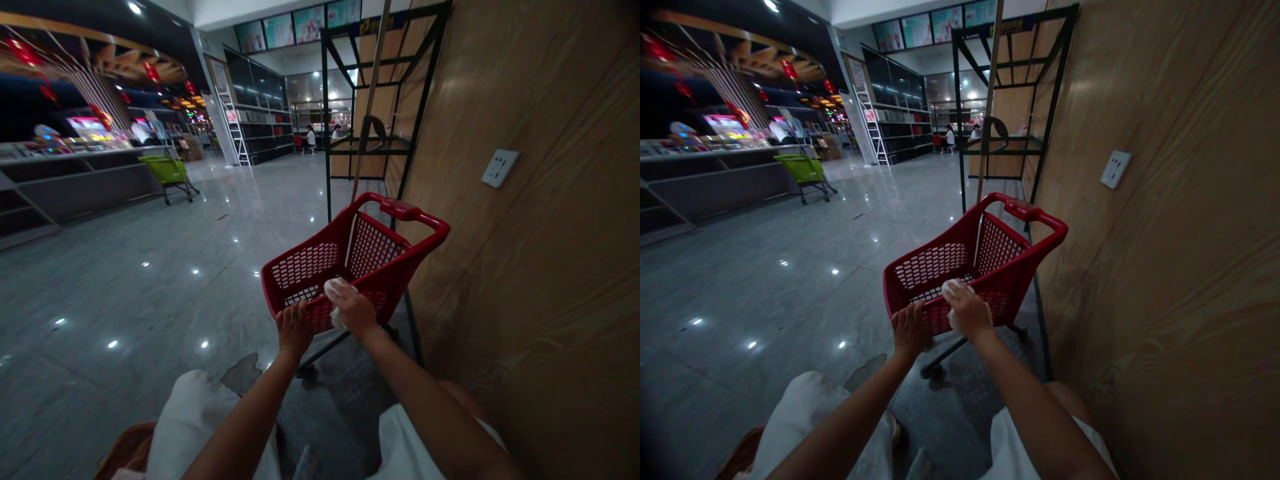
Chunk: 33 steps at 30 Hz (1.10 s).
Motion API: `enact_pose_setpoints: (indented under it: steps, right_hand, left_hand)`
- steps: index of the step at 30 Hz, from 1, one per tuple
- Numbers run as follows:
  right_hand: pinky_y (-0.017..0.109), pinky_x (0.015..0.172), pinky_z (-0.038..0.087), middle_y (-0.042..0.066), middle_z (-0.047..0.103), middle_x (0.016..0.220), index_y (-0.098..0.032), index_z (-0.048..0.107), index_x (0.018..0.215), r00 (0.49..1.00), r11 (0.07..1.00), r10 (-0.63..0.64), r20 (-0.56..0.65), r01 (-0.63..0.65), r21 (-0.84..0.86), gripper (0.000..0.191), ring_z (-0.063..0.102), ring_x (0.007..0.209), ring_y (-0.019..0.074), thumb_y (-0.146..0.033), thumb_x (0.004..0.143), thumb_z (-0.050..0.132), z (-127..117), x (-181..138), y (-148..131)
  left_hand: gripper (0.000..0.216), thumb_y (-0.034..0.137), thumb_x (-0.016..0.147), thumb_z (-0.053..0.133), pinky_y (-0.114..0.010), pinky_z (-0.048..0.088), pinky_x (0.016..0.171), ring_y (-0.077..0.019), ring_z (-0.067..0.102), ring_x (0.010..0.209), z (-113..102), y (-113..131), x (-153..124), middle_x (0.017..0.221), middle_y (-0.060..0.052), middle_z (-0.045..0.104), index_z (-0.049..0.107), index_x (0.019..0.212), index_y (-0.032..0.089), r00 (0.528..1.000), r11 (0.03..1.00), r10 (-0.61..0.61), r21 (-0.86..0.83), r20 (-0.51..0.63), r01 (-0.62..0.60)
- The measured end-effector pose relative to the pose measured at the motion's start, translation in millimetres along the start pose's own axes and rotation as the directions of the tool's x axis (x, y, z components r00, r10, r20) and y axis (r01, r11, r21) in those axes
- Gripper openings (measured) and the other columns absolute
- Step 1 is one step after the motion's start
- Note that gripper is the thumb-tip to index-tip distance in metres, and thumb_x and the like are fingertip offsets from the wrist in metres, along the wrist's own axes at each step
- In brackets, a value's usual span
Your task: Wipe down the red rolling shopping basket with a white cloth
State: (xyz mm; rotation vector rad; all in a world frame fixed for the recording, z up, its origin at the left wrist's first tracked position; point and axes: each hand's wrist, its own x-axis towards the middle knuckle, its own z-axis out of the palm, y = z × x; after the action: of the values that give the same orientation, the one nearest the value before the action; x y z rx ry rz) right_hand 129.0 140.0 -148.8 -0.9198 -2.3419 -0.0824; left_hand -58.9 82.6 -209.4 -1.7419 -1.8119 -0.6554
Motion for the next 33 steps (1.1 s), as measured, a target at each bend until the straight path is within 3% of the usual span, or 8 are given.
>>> enact_pose_setpoints:
  steps: [4, 7, 12, 16, 21, 26, 29, 33]
  right_hand:
    - [0.041, 0.107, 0.037, 0.009, 0.048, 0.142, -0.019, 0.056, 0.131, 0.892, 0.904, 0.356, -0.278, -0.404, -0.139, 0.052, 0.036, 0.134, 0.0258, -0.005, 0.082, 0.044, -38.2, -5.8, 70.9]
    - [0.042, 0.102, 0.042, 0.01, 0.041, 0.146, -0.022, 0.054, 0.132, 0.792, 0.825, 0.476, -0.382, -0.552, -0.118, 0.053, 0.038, 0.132, 0.0274, -0.006, 0.083, 0.043, -38.1, -4.7, 78.3]
    - [0.044, 0.11, 0.034, 0.012, 0.055, 0.133, -0.017, 0.055, 0.131, 0.987, 0.988, 0.149, -0.063, -0.151, -0.027, 0.055, 0.035, 0.133, 0.0257, -0.005, 0.078, 0.054, 16.7, 5.5, -13.1]
    - [0.042, 0.109, 0.036, 0.012, 0.052, 0.138, -0.014, 0.048, 0.138, 0.999, 0.995, -0.042, 0.016, 0.041, 0.091, 0.06, 0.03, 0.138, 0.0244, -0.005, 0.079, 0.052, 41.8, 5.8, -67.6]
    - [0.035, 0.107, 0.039, 0.009, 0.05, 0.141, -0.017, 0.05, 0.136, 0.988, 0.988, 0.151, -0.012, -0.152, -0.039, 0.059, 0.039, 0.133, 0.0222, -0.002, 0.08, 0.045, 1.4, 3.6, -5.6]
    - [0.039, 0.106, 0.04, 0.012, 0.047, 0.142, -0.016, 0.05, 0.135, 0.841, 0.843, 0.467, -0.273, -0.517, -0.149, 0.057, 0.038, 0.134, 0.0258, -0.003, 0.08, 0.044, -37.3, -2.0, 70.2]
    - [0.04, 0.108, 0.038, 0.013, 0.048, 0.141, -0.014, 0.05, 0.135, 0.888, 0.895, 0.403, -0.223, -0.433, -0.106, 0.058, 0.037, 0.134, 0.0255, -0.003, 0.078, 0.05, -16.4, -1.4, 46.1]
    - [0.041, 0.111, 0.035, 0.015, 0.046, 0.143, -0.011, 0.049, 0.135, 0.997, 0.998, 0.063, -0.034, -0.063, -0.004, 0.058, 0.031, 0.138, 0.0259, -0.003, 0.078, 0.053, 33.0, -0.3, -34.9]
  left_hand:
    - [0.042, 0.019, 0.077, 0.054, -0.041, 0.031, 0.089, -0.0245, 0.052, 0.094, 3.9, 1.0, 0.8, 0.102, -0.011, 0.062, 0.055, 0.118, 0.014, 1.0, 1.0, 0.009, -0.013, -0.016, -0.01]
    - [0.042, 0.018, 0.076, 0.053, -0.041, 0.031, 0.09, -0.0243, 0.051, 0.095, 3.5, 4.5, 1.7, 0.104, -0.011, 0.061, 0.055, 0.119, 0.015, 1.0, 1.0, -0.01, -0.017, 0.01, 0.01]
    - [0.041, 0.02, 0.079, 0.052, -0.043, 0.031, 0.092, -0.0256, 0.05, 0.096, 3.5, 5.6, 0.5, 0.105, -0.012, 0.061, 0.055, 0.12, 0.015, 0.999, 0.999, -0.036, 0.003, 0.013, 0.036]
    - [0.046, 0.021, 0.077, 0.054, -0.042, 0.031, 0.092, -0.0263, 0.049, 0.1, 5.6, -0.9, -2.5, 0.109, -0.013, 0.06, 0.054, 0.122, 0.016, 0.999, 0.999, 0.014, -0.037, 0.037, -0.013]
    - [0.042, 0.021, 0.078, 0.053, -0.041, 0.031, 0.093, -0.025, 0.051, 0.098, 4.3, -0.3, -2.3, 0.106, -0.012, 0.061, 0.055, 0.119, 0.016, 0.999, 0.999, -0.032, -0.031, 0.005, 0.032]
    - [0.043, 0.019, 0.075, 0.053, -0.043, 0.03, 0.094, -0.0259, 0.051, 0.097, 1.8, 9.4, 0.2, 0.105, -0.012, 0.061, 0.056, 0.118, 0.015, 0.999, 0.999, -0.052, -0.003, 0.006, 0.052]
    - [0.044, 0.019, 0.076, 0.052, -0.043, 0.031, 0.094, -0.0261, 0.05, 0.098, 2.6, 12.6, 1.1, 0.107, -0.013, 0.061, 0.055, 0.12, 0.014, 0.999, 0.999, -0.042, -0.021, 0.011, 0.042]
    - [0.047, 0.023, 0.077, 0.053, -0.045, 0.031, 0.094, -0.0275, 0.049, 0.1, 6.5, 9.7, -0.8, 0.11, -0.014, 0.059, 0.053, 0.123, 0.015, 0.999, 0.997, -0.04, -0.064, 0.029, 0.042]
